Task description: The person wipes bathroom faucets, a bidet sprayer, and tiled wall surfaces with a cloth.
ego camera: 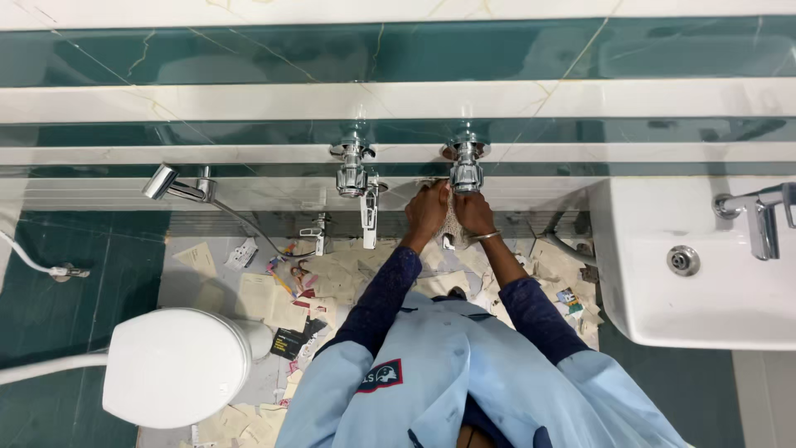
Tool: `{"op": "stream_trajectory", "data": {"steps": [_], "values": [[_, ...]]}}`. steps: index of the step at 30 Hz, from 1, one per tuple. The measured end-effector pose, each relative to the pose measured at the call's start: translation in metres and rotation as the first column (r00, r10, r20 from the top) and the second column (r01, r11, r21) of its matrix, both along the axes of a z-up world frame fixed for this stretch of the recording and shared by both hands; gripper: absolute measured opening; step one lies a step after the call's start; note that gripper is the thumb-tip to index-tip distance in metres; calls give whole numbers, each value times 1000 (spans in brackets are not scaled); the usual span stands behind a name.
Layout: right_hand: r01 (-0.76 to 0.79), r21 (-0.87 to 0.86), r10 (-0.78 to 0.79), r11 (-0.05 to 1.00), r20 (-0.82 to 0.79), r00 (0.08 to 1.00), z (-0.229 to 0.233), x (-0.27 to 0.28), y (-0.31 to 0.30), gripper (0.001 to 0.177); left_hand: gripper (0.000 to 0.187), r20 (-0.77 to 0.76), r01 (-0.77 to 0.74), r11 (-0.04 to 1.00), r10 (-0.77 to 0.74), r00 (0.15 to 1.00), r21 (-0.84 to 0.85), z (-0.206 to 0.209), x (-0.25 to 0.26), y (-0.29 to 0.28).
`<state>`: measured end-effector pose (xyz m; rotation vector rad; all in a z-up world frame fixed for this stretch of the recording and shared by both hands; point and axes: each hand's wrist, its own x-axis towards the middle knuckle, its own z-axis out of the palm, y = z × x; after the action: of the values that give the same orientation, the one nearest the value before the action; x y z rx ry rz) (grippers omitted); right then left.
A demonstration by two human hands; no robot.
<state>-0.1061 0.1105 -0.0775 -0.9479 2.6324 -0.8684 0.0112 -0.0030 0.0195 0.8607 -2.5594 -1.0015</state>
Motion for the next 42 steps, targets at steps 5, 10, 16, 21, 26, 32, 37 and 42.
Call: {"op": "stream_trajectory", "data": {"steps": [5, 10, 16, 21, 26, 32, 37, 42], "values": [[84, -124, -90, 989, -49, 995, 31, 38, 4, 38, 36, -98, -21, 999, 19, 995, -28, 0, 18, 13], [64, -209, -69, 976, -13, 998, 82, 80, 23, 43, 44, -92, -9, 999, 6, 996, -35, -1, 49, 31], [54, -204, -51, 978, 19, 999, 99, 110, 45, 44, 46, -135, 0, 998, -8, 991, -60, -14, 80, 51], [37, -195, -12, 980, 125, 992, 97, 118, 55, 49, 46, -186, -6, 999, -1, 983, -35, -24, 96, 63], [24, -311, 10, 950, 109, 994, 86, 101, 54, 52, 47, -316, -22, 994, -12, 949, -102, -2, 84, 61], [41, -56, -26, 998, 240, 971, 61, 42, 23, 49, 49, 29, 7, 993, -11, 1000, 118, 26, 37, 24], [19, -55, -11, 998, 147, 989, 8, -2, 4, 46, 33, -104, -16, 997, 9, 994, -69, -1, 2, 6], [111, -27, -107, 993, 133, 985, 0, -7, -4, 42, 26, 31, -54, 988, 59, 998, -144, -17, -12, 1]]}}
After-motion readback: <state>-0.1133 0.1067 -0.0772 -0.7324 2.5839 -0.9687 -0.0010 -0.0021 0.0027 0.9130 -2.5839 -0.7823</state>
